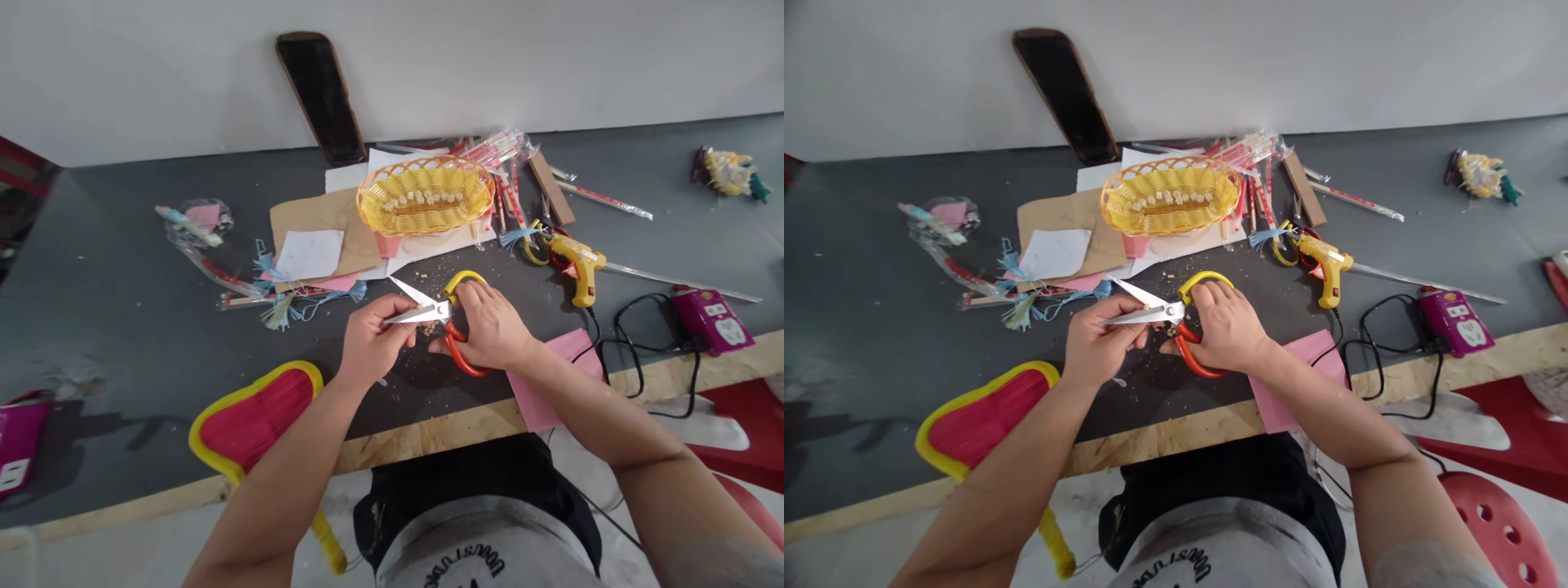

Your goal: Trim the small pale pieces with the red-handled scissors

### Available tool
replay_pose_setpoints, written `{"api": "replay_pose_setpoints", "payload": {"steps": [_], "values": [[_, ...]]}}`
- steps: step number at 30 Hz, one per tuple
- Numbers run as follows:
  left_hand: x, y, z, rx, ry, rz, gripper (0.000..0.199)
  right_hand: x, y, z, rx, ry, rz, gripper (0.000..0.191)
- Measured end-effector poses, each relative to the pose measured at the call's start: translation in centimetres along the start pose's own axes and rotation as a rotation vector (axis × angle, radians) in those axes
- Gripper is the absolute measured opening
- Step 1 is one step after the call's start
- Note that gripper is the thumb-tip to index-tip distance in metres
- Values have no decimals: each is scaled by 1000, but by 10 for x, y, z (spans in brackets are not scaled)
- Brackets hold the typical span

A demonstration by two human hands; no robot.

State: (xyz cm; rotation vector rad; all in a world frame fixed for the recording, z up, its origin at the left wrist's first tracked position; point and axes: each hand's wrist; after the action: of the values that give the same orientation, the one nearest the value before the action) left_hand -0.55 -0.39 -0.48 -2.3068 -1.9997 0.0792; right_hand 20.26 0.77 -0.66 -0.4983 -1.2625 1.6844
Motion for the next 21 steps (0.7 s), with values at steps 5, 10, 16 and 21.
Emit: {"api": "replay_pose_setpoints", "payload": {"steps": [5, 10, 16, 21], "values": [[1, 0, 0, -11, 20, 11, 16, 0, 1, 0, 86, -18, 51, 62], [0, 0, 3, -102, 29, 17, 20, 0, 1, -2, 162, -43, 70, 62], [0, 2, 4, -107, 12, -12, 21, 1, -1, -2, 164, -22, 91, 64], [1, 2, 5, -14, 40, -61, 17, 1, 0, -1, 117, -2, 71, 64]]}}
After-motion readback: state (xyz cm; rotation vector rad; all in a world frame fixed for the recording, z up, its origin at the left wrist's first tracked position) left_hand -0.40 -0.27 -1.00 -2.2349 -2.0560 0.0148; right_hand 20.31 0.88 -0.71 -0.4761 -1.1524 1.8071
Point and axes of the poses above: each hand's wrist, its own x-axis towards the middle knuckle, its own y-axis out of the palm, z = x × y, and after that the axes turned 2 degrees about -y, right-handed
